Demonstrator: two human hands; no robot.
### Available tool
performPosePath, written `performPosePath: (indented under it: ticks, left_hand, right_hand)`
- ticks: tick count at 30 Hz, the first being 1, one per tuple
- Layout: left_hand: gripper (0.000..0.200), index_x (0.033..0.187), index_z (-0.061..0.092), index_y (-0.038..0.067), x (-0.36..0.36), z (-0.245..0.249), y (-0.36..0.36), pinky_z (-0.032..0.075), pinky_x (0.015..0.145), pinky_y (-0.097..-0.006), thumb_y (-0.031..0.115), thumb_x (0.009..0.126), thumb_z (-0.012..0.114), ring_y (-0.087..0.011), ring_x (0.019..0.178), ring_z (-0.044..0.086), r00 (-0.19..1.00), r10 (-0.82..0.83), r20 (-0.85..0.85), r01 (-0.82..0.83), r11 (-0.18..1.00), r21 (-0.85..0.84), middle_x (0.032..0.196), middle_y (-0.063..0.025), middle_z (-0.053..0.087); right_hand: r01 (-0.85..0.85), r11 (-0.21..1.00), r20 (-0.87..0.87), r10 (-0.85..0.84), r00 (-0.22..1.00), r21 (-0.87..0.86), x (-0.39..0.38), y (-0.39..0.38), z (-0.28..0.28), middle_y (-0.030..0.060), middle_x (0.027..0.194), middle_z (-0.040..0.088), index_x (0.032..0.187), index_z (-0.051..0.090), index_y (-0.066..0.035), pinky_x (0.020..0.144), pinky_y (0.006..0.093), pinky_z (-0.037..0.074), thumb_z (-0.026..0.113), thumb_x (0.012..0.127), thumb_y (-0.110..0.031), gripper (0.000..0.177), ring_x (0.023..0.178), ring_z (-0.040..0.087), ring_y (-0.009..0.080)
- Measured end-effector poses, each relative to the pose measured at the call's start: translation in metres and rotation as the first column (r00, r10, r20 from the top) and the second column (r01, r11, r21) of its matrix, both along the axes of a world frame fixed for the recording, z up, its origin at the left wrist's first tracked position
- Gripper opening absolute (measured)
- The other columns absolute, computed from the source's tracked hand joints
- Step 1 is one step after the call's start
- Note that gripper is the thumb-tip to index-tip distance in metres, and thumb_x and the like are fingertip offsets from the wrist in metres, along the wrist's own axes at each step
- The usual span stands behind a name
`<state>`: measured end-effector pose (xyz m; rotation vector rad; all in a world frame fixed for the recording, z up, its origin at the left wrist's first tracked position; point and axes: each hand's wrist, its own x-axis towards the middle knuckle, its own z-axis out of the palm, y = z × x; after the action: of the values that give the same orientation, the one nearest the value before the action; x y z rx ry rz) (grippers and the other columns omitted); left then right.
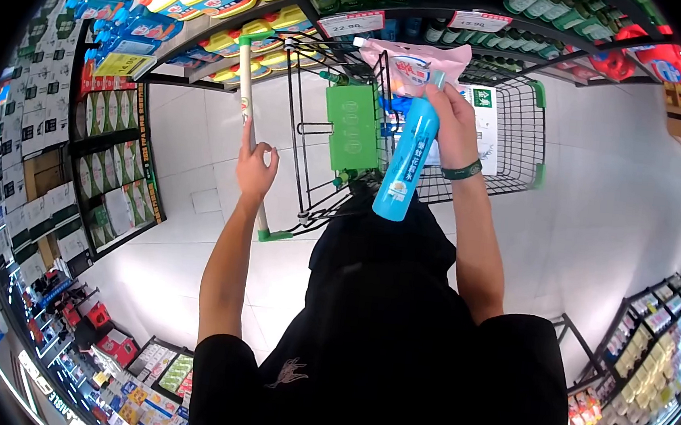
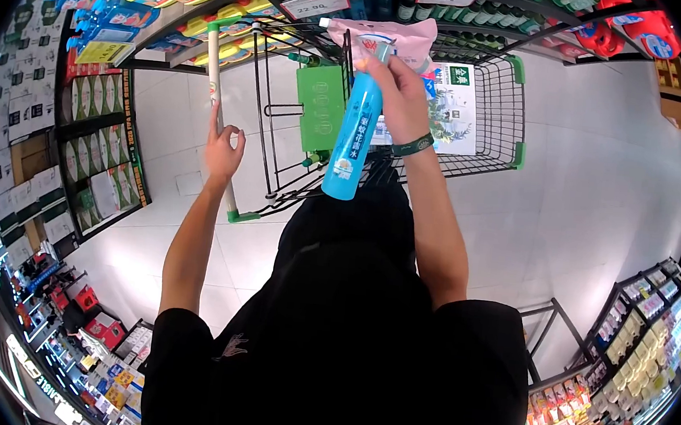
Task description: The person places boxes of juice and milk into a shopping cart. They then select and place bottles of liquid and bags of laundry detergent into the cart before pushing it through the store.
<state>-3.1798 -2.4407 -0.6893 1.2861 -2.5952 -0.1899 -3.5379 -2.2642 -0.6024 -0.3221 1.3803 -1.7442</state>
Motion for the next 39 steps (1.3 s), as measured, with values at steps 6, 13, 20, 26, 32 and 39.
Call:
performPosePath:
  ticks: [6, 13, 20, 26, 32, 39]
  left_hand:
    - [0.012, 0.077, 0.063, 0.008, 0.001, 0.000, 0.000, 0.055, 0.084, -0.0376, 0.014, 0.083, 0.071, -0.0298, 0.122, 0.062, 1.000, -0.006, -0.001, 0.006, 1.000, -0.007, 0.162, -0.0041, 0.036]
    - [0.013, 0.077, 0.063, 0.007, 0.004, -0.004, -0.002, 0.054, 0.087, -0.0375, 0.015, 0.085, 0.070, -0.0295, 0.126, 0.059, 1.000, -0.025, -0.009, 0.025, 1.000, -0.013, 0.164, -0.0045, 0.032]
    - [0.015, 0.075, 0.061, 0.007, 0.002, -0.003, -0.002, 0.054, 0.087, -0.0369, 0.014, 0.085, 0.069, -0.0294, 0.128, 0.058, 0.999, -0.033, -0.032, 0.032, 0.999, -0.018, 0.164, -0.0039, 0.031]
    - [0.014, 0.075, 0.061, 0.007, 0.001, -0.002, 0.000, 0.055, 0.083, -0.0368, 0.012, 0.085, 0.069, -0.0277, 0.121, 0.062, 1.000, 0.007, -0.025, -0.007, 1.000, 0.006, 0.164, -0.0018, 0.033]
    - [0.014, 0.075, 0.061, 0.006, 0.000, 0.000, 0.001, 0.054, 0.087, -0.0361, 0.012, 0.086, 0.070, -0.0284, 0.132, 0.056, 0.999, 0.038, -0.019, -0.037, 0.998, 0.042, 0.163, -0.0028, 0.034]
    - [0.014, 0.076, 0.061, 0.006, -0.001, 0.002, 0.000, 0.055, 0.085, -0.0367, 0.011, 0.085, 0.070, -0.0276, 0.129, 0.058, 0.996, 0.086, 0.022, -0.088, 0.992, 0.093, 0.163, -0.0024, 0.035]
  right_hand:
    - [-0.120, 0.990, -0.049, 0.117, 0.992, -0.072, 0.002, -0.006, 0.007, -0.0050, 0.075, 0.058, 0.092, 0.067, -0.004, 0.057, 0.0196, 0.039, 0.060, 0.102, -0.029, 0.028, 0.064, 0.050, 0.0018]
    - [-0.133, 0.988, -0.080, 0.127, 0.989, -0.078, -0.007, -0.006, 0.017, -0.0036, 0.076, 0.061, 0.095, 0.067, -0.004, 0.056, 0.0202, 0.043, 0.059, 0.103, -0.028, 0.027, 0.069, 0.056, 0.0023]
    - [-0.086, 0.996, -0.153, 0.081, 0.985, -0.028, -0.066, -0.018, 0.020, 0.0091, 0.107, 0.070, 0.116, 0.061, -0.002, 0.073, 0.0324, 0.063, 0.054, 0.105, -0.024, 0.025, 0.092, 0.070, 0.0158]
    - [0.236, 0.967, -0.287, -0.252, 0.924, -0.091, -0.124, -0.047, -0.024, 0.0084, 0.120, 0.068, 0.122, 0.053, -0.006, 0.080, 0.0335, 0.059, 0.053, 0.106, -0.018, 0.020, 0.099, 0.065, 0.0149]
    - [0.327, 0.937, -0.262, -0.348, 0.900, -0.122, -0.143, -0.077, -0.056, 0.0093, 0.122, 0.065, 0.122, 0.053, -0.006, 0.080, 0.0325, 0.057, 0.054, 0.105, -0.015, 0.020, 0.101, 0.063, 0.0153]
    - [0.373, 0.928, -0.269, -0.355, 0.895, 0.017, -0.151, -0.096, -0.133, 0.0118, 0.101, 0.068, 0.122, 0.052, 0.004, 0.066, 0.0282, 0.058, 0.059, 0.100, -0.005, 0.025, 0.081, 0.066, 0.0147]
